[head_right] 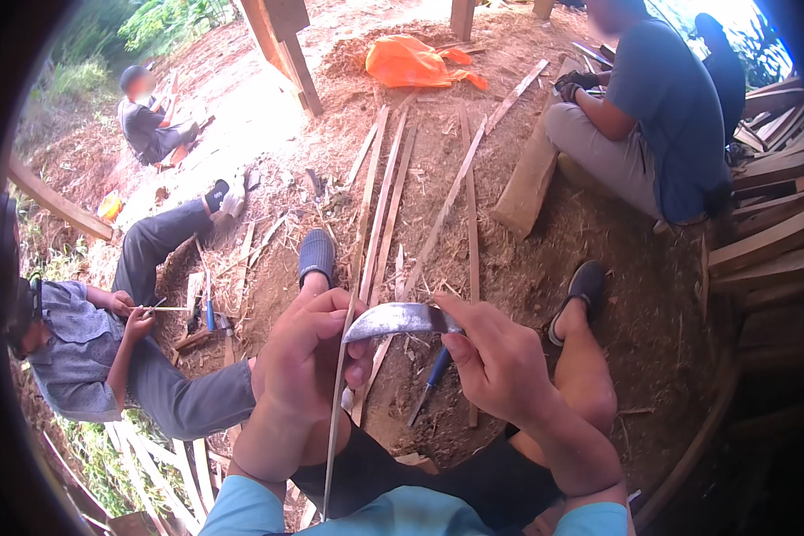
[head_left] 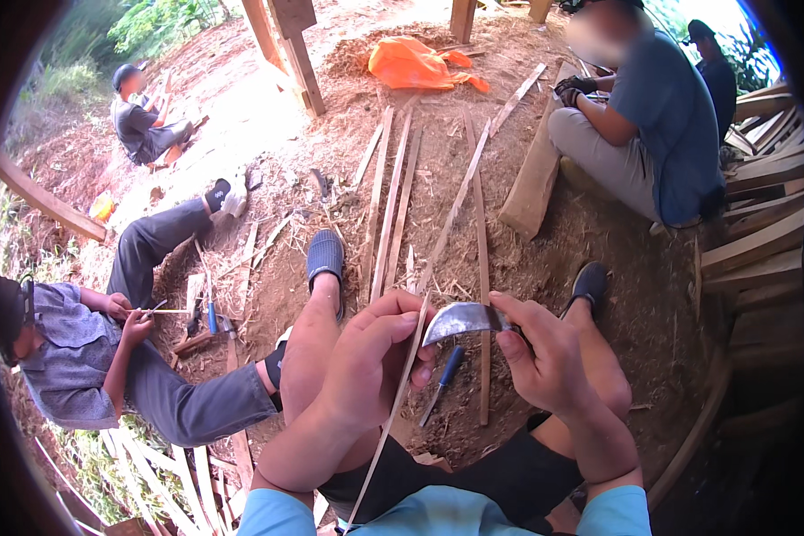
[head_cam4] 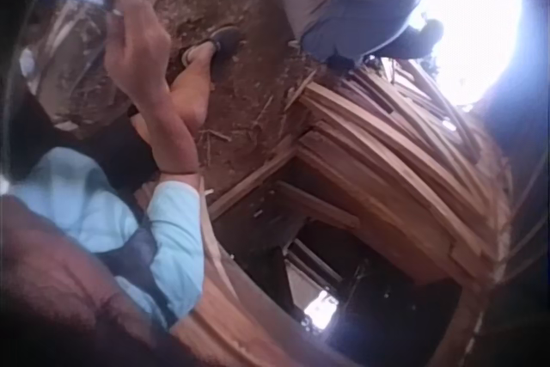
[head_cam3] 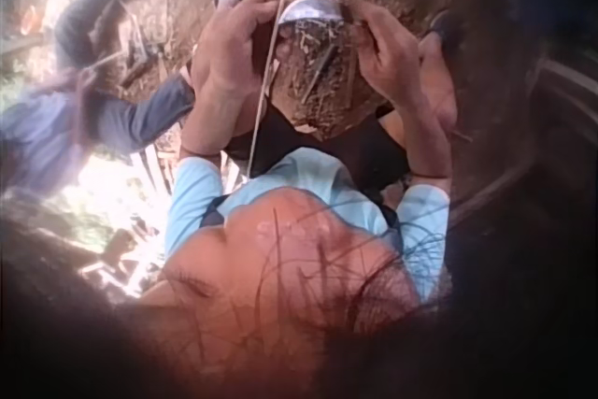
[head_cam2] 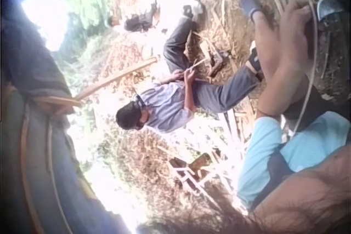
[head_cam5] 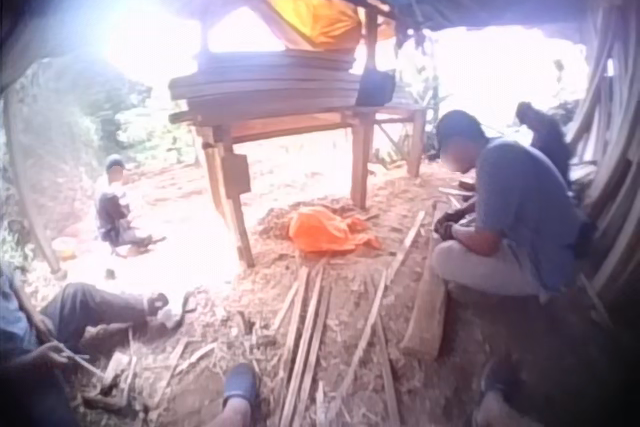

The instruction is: The person sits on the ground and uses a curved blade to shave thin strips from a long piece of wood. They hold the wood with one hand and pull the blade along its length to remove shavings. Other people are visible in the background performing similar tasks.

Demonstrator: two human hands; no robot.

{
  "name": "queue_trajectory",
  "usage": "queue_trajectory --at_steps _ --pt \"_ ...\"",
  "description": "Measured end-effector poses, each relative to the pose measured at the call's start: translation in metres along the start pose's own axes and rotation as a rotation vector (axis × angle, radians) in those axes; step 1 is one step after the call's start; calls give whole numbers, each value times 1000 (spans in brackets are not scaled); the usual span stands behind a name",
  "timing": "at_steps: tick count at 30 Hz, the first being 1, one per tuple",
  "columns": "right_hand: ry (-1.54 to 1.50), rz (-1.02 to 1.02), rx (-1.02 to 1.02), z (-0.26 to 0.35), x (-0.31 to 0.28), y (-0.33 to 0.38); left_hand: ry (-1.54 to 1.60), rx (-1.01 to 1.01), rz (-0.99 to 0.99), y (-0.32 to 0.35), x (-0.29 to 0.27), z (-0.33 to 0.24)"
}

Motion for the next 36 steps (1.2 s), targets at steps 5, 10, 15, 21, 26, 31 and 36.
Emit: queue_trajectory --at_steps 5,10,15,21,26,31,36 --pt "44 37 16 -1 4 1 -182 134 -70 3 5 6" --pt "60 27 7 -1 4 1 -328 250 -65 5 7 4" --pt "72 27 -10 2 3 1 -376 279 -94 6 8 4" --pt "153 -9 -18 4 1 2 -516 292 -129 10 13 3" --pt "184 -58 -17 4 1 6 -562 340 -82 10 16 8" --pt "240 -158 -27 5 0 7 -528 372 -69 10 14 14" --pt "355 -234 -48 2 -5 6 -604 387 -76 9 20 13"
Point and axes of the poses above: each hand's wrist, its own y-axis away from the middle knuckle, its own x-axis out of the palm, z = x × y, the point moved 4 cm from there along -y, towards the middle knuckle, and after that the axes turned 1 degree about -z, right-handed, at the moved point
